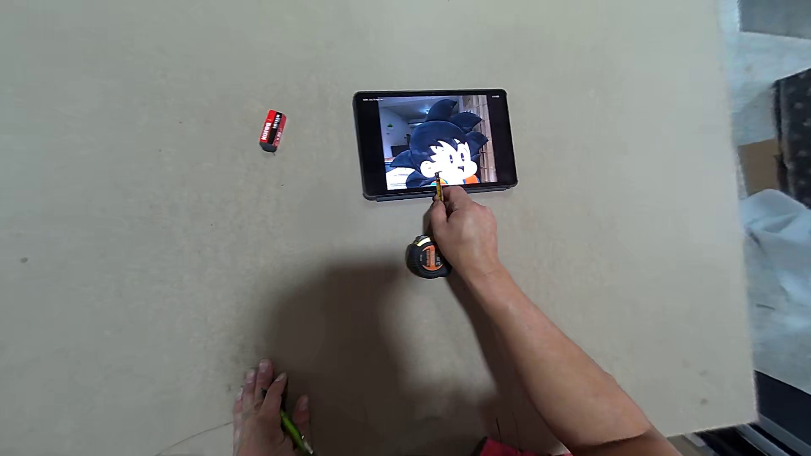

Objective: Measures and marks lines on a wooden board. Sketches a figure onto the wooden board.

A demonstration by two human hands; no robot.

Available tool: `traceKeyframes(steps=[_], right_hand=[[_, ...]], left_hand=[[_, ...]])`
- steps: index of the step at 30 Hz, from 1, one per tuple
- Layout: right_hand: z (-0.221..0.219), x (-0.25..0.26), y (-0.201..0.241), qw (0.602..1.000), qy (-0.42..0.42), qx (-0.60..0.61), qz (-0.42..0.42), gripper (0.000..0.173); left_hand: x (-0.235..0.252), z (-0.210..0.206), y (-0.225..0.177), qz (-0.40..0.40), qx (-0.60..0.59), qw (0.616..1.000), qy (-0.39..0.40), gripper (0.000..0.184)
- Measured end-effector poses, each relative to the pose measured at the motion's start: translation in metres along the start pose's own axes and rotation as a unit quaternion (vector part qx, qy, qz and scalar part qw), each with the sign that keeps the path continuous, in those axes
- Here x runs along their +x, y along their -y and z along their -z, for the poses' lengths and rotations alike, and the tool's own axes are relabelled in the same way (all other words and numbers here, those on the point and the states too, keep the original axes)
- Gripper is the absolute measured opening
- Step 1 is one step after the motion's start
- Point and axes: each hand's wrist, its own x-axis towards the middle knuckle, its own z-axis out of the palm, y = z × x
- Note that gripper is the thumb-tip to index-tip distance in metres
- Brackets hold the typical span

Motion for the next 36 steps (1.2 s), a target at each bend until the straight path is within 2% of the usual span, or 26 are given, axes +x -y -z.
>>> traceKeyframes(steps=[2,4,6,8,11,14,16,18,21,22,24,26,28,30,33,36], right_hand=[[0.009,-0.001,-0.007,0.999,0.017,0.046,0.015,0.028],[0.017,-0.011,-0.011,0.979,0.068,0.188,0.039,0.029],[0.018,-0.035,-0.011,0.921,0.168,0.347,0.051,0.027],[0.012,-0.070,-0.008,0.860,0.300,0.407,0.065,0.027],[0.003,-0.138,0.001,0.836,0.456,0.266,0.151,0.025],[-0.007,-0.192,0.018,0.795,0.511,0.131,0.298,0.020],[-0.015,-0.214,0.033,0.755,0.525,0.088,0.383,0.023],[-0.022,-0.222,0.053,0.712,0.540,0.052,0.445,0.027],[-0.036,-0.215,0.092,0.662,0.557,-0.028,0.501,0.039],[-0.042,-0.204,0.108,0.661,0.546,-0.063,0.511,0.040],[-0.057,-0.164,0.146,0.687,0.486,-0.134,0.523,0.038],[-0.071,-0.118,0.188,0.726,0.412,-0.192,0.517,0.039],[-0.081,-0.082,0.227,0.747,0.354,-0.234,0.511,0.040],[-0.090,-0.065,0.255,0.755,0.322,-0.261,0.508,0.042],[-0.101,-0.059,0.268,0.753,0.297,-0.269,0.521,0.045],[-0.104,-0.058,0.266,0.748,0.283,-0.262,0.540,0.046]], left_hand=[[0.007,-0.001,-0.011,0.009,-0.022,1.000,-0.009,0.048],[0.013,0.000,-0.015,0.020,-0.032,0.999,-0.033,0.046],[0.006,0.003,-0.013,0.015,0.003,0.999,-0.033,0.045],[0.004,0.006,-0.012,0.013,0.017,1.000,-0.020,0.044],[-0.001,0.018,-0.027,0.053,-0.071,0.996,-0.024,0.046],[-0.026,0.048,-0.060,0.125,-0.198,0.972,0.014,0.043],[-0.055,0.062,-0.071,0.139,-0.233,0.960,0.070,0.030],[-0.082,0.070,-0.070,0.145,-0.241,0.956,0.091,0.020],[-0.109,0.081,-0.053,0.196,-0.235,0.952,0.022,0.018],[-0.116,0.084,-0.041,0.231,-0.220,0.948,-0.013,0.018],[-0.127,0.085,-0.008,0.311,-0.212,0.922,-0.094,0.020],[-0.132,0.080,0.022,0.384,-0.247,0.873,-0.172,0.019],[-0.128,0.075,0.041,0.434,-0.285,0.827,-0.216,0.017],[-0.118,0.074,0.046,0.464,-0.307,0.801,-0.223,0.018],[-0.109,0.075,0.042,0.505,-0.288,0.794,-0.180,0.023],[-0.103,0.082,0.038,0.545,-0.355,0.744,-0.155,0.024]])
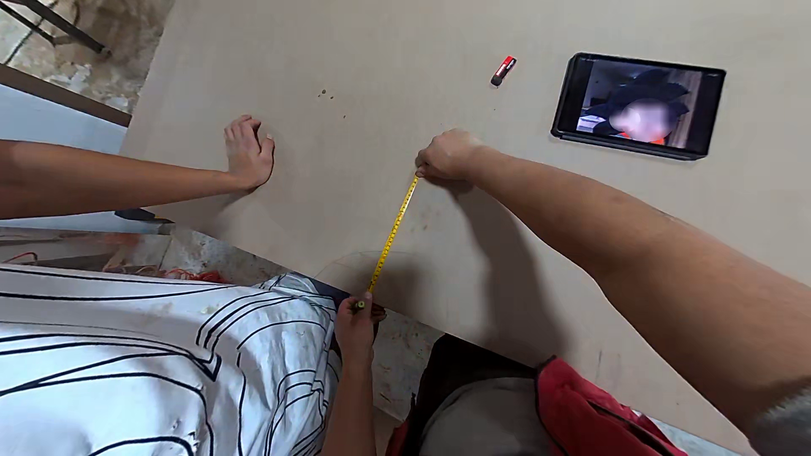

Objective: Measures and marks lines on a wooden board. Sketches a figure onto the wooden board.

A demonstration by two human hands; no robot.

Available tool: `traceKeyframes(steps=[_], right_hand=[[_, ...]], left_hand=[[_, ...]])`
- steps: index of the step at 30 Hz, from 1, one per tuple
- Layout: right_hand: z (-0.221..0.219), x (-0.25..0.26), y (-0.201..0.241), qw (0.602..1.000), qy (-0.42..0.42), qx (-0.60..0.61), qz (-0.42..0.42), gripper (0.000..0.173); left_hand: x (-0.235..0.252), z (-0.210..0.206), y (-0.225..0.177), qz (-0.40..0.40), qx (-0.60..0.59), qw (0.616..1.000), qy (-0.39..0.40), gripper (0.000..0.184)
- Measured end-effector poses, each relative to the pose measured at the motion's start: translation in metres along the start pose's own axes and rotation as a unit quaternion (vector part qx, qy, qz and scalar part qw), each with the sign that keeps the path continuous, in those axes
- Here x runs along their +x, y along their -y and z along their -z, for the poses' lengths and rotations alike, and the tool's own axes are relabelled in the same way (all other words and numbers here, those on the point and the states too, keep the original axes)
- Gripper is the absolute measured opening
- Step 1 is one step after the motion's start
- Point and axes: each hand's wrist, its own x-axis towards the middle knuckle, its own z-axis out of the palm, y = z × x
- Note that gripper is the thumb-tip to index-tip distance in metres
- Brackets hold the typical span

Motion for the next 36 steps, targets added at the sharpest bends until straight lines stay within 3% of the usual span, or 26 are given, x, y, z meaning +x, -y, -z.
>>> traceKeyframes(steps=[3,6,8,10,12,14,20,36], right_hand=[[-0.005,0.001,0.002,1.000,-0.011,-0.002,-0.012,0.048],[-0.010,0.000,0.007,0.999,-0.023,0.002,-0.028,0.050],[-0.007,-0.003,0.007,0.999,-0.023,0.011,-0.034,0.049],[-0.007,-0.002,0.004,0.999,-0.022,0.018,-0.026,0.048],[-0.009,-0.001,0.002,0.999,-0.024,0.017,-0.016,0.047],[-0.009,0.000,0.002,0.999,-0.022,0.017,-0.018,0.047],[-0.007,-0.002,0.001,0.999,-0.021,0.025,-0.022,0.047],[-0.005,-0.002,0.000,0.999,-0.014,0.031,-0.017,0.048]], left_hand=[[0.003,0.006,-0.011,0.051,-0.002,0.998,0.040,0.022],[0.006,0.015,-0.031,0.061,0.192,0.977,0.065,0.026],[-0.001,0.017,-0.050,-0.043,0.311,0.948,0.041,0.027],[-0.007,0.013,-0.061,-0.229,0.260,0.937,0.034,0.034],[-0.005,-0.010,-0.077,-0.285,0.187,0.938,0.058,0.047],[0.005,-0.039,-0.090,-0.289,0.173,0.938,0.077,0.048],[0.047,-0.110,-0.095,-0.278,0.056,0.959,0.020,0.014],[0.049,-0.114,-0.088,-0.241,0.048,0.969,0.007,0.009]])
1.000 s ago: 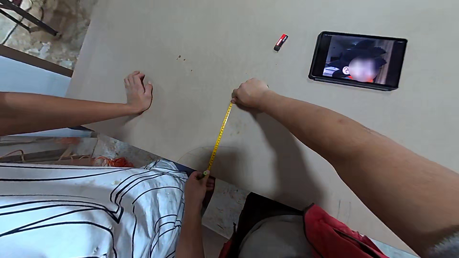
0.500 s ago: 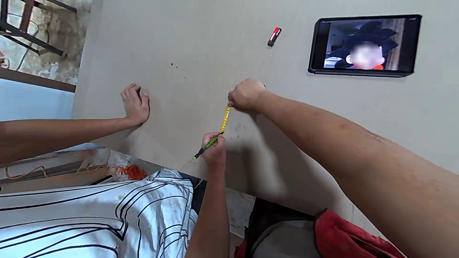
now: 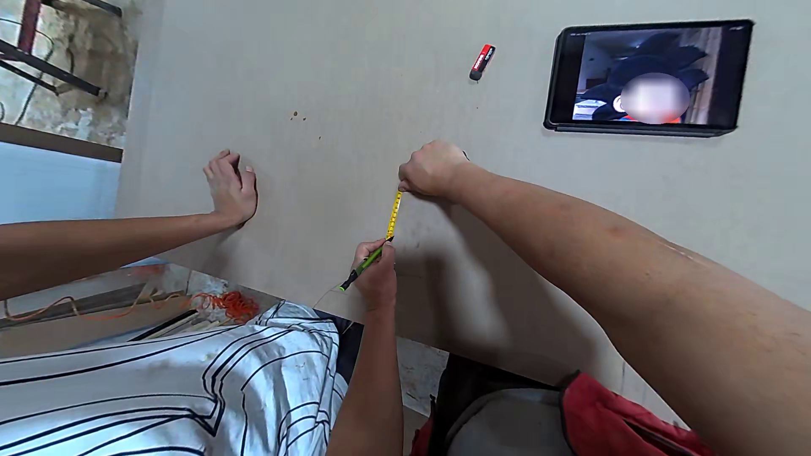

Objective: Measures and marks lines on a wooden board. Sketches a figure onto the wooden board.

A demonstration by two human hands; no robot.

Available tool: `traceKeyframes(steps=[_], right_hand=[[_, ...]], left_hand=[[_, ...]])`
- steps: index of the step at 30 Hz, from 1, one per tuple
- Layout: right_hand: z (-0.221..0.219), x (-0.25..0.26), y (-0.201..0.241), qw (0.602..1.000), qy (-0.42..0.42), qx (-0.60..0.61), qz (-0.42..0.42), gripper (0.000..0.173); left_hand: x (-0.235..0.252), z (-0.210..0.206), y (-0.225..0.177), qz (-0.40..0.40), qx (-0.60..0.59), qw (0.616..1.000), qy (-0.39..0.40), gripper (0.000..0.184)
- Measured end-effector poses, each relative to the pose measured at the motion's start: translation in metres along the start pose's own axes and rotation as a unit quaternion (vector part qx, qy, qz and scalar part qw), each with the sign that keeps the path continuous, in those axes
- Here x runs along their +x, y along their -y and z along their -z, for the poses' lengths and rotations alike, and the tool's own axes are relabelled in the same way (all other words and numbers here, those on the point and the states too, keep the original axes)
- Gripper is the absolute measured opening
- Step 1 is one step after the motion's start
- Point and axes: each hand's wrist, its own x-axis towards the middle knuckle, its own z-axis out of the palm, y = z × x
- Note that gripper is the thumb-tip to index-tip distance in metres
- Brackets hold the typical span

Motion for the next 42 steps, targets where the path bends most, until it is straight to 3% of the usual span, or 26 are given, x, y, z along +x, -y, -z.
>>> traceKeyframes(steps=[18,22,25,27,30,32,34,36,38,40,42], right_hand=[[-0.001,0.001,-0.001,1.000,-0.005,-0.005,0.012,0.049],[0.000,-0.001,0.000,1.000,-0.012,0.004,0.005,0.048],[-0.009,-0.023,0.000,0.999,-0.031,0.036,-0.006,0.046],[-0.029,-0.067,0.002,0.998,-0.026,0.061,0.010,0.047],[-0.069,-0.186,0.014,0.989,0.016,0.147,0.015,0.045],[-0.112,-0.292,0.034,0.963,0.051,0.262,-0.037,0.044],[-0.156,-0.402,0.065,0.905,0.070,0.388,-0.157,0.049],[-0.190,-0.497,0.108,0.825,0.020,0.479,-0.299,0.050],[-0.199,-0.563,0.152,0.763,-0.029,0.521,-0.381,0.050],[-0.198,-0.596,0.190,0.728,-0.075,0.539,-0.418,0.050],[-0.195,-0.605,0.214,0.726,-0.122,0.526,-0.426,0.045]], left_hand=[[0.000,0.001,-0.002,-0.022,0.033,0.999,0.000,0.005],[0.005,0.009,-0.002,0.006,-0.038,0.999,0.031,0.007],[-0.019,0.031,-0.007,-0.001,-0.088,0.995,0.040,0.010],[-0.059,0.056,-0.002,-0.028,-0.101,0.992,0.069,0.016],[-0.127,0.088,0.007,-0.054,-0.136,0.981,0.130,0.022],[-0.165,0.106,0.016,-0.049,-0.152,0.970,0.184,0.024],[-0.188,0.113,0.026,-0.043,-0.155,0.959,0.235,0.024],[-0.194,0.108,0.035,-0.039,-0.136,0.947,0.289,0.027],[-0.189,0.091,0.034,-0.030,-0.103,0.932,0.347,0.030],[-0.185,0.063,0.025,-0.029,-0.073,0.906,0.415,0.031],[-0.189,0.023,0.007,-0.049,-0.071,0.863,0.498,0.030]])
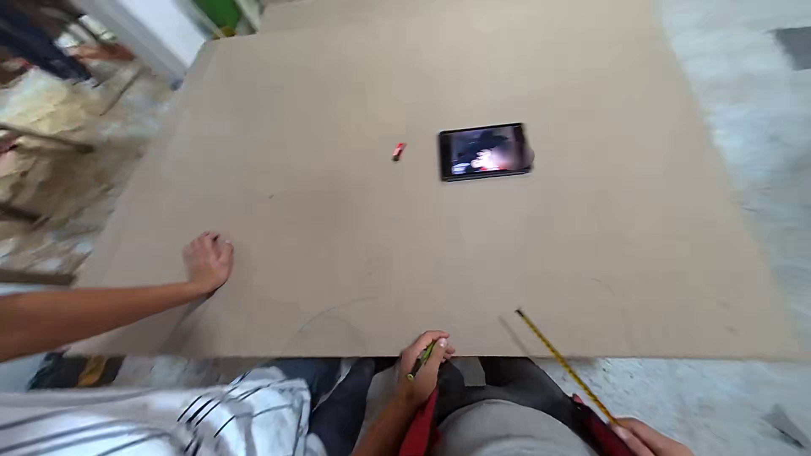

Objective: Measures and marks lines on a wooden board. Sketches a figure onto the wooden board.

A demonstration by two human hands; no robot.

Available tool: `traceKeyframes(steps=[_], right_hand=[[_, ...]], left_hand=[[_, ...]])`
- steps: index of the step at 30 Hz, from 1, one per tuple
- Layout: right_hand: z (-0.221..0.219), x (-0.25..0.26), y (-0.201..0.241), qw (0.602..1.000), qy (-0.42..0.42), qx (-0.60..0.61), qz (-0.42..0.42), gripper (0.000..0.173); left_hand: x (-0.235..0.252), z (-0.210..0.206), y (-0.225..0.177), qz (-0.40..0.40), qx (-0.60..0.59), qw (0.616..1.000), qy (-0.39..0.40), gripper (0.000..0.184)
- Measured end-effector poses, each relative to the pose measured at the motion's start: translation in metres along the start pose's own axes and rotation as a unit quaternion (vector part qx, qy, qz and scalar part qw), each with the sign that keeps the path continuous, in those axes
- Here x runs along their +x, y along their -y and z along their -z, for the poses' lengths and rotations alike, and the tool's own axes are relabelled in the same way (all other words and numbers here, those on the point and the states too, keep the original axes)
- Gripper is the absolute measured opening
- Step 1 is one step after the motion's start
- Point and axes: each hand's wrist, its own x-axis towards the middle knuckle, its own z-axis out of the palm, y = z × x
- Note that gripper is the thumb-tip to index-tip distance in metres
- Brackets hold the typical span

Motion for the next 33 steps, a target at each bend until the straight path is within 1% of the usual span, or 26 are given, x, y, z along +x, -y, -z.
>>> traceKeyframes(steps=[2,4,6,8,11,13,16,17,19,21,22,24,26,28,29,31,33], right_hand=[[-0.005,0.000,0.005,0.998,-0.021,-0.026,0.056,0.042],[-0.001,0.014,0.008,0.992,-0.023,-0.075,0.103,0.043],[0.013,0.023,0.004,0.987,-0.039,-0.100,0.118,0.046],[0.037,0.024,-0.008,0.987,-0.059,-0.090,0.123,0.044],[0.074,0.016,-0.035,0.985,-0.087,-0.057,0.140,0.034],[0.099,0.008,-0.057,0.985,-0.091,-0.041,0.141,0.029],[0.134,0.004,-0.093,0.983,-0.093,-0.032,0.154,0.027],[0.145,0.007,-0.104,0.983,-0.097,-0.022,0.155,0.027],[0.164,0.021,-0.123,0.986,-0.110,0.014,0.127,0.029],[0.175,0.039,-0.136,0.986,-0.114,0.091,0.079,0.033],[0.179,0.051,-0.139,0.980,-0.121,0.145,0.065,0.035],[0.192,0.082,-0.133,0.965,-0.128,0.223,0.053,0.036],[0.203,0.116,-0.117,0.962,-0.111,0.244,0.046,0.037],[0.210,0.155,-0.088,0.968,-0.090,0.232,0.040,0.038],[0.213,0.178,-0.069,0.971,-0.077,0.222,0.040,0.038],[0.216,0.230,-0.025,0.975,-0.060,0.211,0.039,0.036],[0.215,0.286,0.016,0.977,-0.056,0.201,0.038,0.037]], left_hand=[[0.025,-0.039,-0.021,-0.015,-0.020,0.995,0.097,0.035],[0.042,-0.083,-0.054,-0.006,-0.059,0.985,0.160,0.038],[0.053,-0.124,-0.081,-0.003,-0.088,0.977,0.193,0.034],[0.060,-0.157,-0.098,-0.017,-0.068,0.970,0.232,0.027],[0.067,-0.203,-0.101,-0.044,-0.044,0.959,0.278,0.025],[0.068,-0.234,-0.096,-0.027,-0.076,0.958,0.277,0.023],[0.069,-0.280,-0.095,0.038,-0.176,0.953,0.242,0.022],[0.073,-0.292,-0.097,0.045,-0.193,0.955,0.220,0.022],[0.089,-0.306,-0.097,0.020,-0.179,0.971,0.159,0.027],[0.103,-0.301,-0.095,-0.003,-0.115,0.991,0.073,0.032],[0.110,-0.292,-0.093,-0.011,-0.082,0.996,0.025,0.033],[0.131,-0.262,-0.088,-0.039,-0.024,0.997,-0.063,0.033],[0.156,-0.219,-0.084,-0.060,0.042,0.988,-0.134,0.030],[0.189,-0.172,-0.091,-0.036,0.133,0.970,-0.199,0.031],[0.211,-0.148,-0.098,-0.016,0.163,0.960,-0.228,0.035],[0.263,-0.105,-0.104,0.009,0.177,0.943,-0.282,0.045],[0.310,-0.076,-0.109,0.029,0.157,0.936,-0.313,0.052]])
